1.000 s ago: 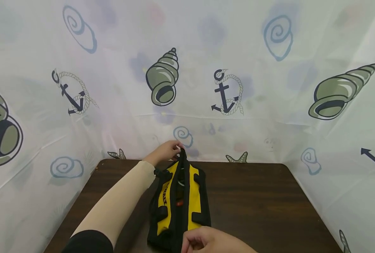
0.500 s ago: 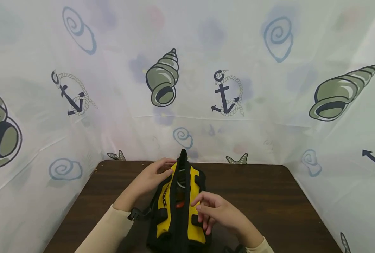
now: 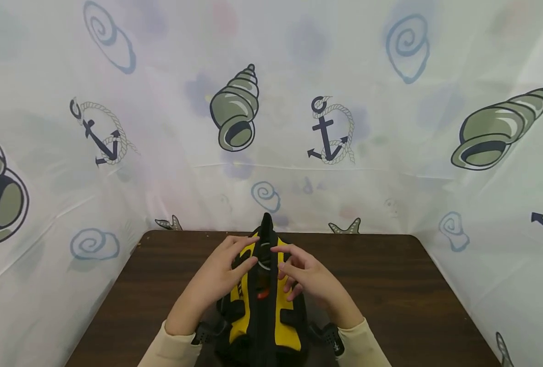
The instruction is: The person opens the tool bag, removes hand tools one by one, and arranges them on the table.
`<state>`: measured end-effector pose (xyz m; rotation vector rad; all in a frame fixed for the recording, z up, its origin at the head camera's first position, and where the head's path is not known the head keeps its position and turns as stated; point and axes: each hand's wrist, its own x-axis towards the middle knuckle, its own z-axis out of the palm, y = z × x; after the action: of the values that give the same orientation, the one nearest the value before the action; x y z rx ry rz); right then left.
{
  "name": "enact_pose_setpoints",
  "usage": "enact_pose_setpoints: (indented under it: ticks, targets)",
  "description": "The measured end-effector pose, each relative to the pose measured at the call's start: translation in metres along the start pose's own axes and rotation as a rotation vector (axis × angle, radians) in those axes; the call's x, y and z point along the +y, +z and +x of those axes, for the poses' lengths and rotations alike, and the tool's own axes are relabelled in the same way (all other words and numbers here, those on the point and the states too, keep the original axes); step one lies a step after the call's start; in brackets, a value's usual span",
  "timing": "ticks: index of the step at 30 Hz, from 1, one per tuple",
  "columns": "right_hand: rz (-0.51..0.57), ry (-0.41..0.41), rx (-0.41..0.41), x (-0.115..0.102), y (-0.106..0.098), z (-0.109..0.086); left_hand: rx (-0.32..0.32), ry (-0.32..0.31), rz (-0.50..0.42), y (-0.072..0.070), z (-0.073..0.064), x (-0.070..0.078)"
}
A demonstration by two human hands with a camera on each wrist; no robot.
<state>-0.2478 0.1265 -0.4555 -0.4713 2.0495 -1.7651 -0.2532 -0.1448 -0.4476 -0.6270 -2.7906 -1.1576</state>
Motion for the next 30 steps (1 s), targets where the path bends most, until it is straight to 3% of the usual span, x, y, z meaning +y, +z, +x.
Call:
enact_pose_setpoints:
  ticks: [8, 13, 22, 30]
  targets:
    - [-0.175, 0.037, -0.025, 0.013, 0.007, 0.004, -0.132, 0.003, -0.005, 0.008, -0.003, -0.006]
    - [-0.319, 0.051, 0.059, 0.007, 0.005, 0.002, -0.155, -0.033, 0.021, 0.006, -0.003, -0.010]
    - [-0.399, 0.053, 0.255, 0.001, -0.012, -0.008, -0.114, -0.134, 0.071, -0.024, -0.010, -0.019]
    - [-0.414, 0.053, 0.322, 0.008, -0.027, -0.010, -0.217, -0.193, 0.038, -0.047, -0.013, -0.036]
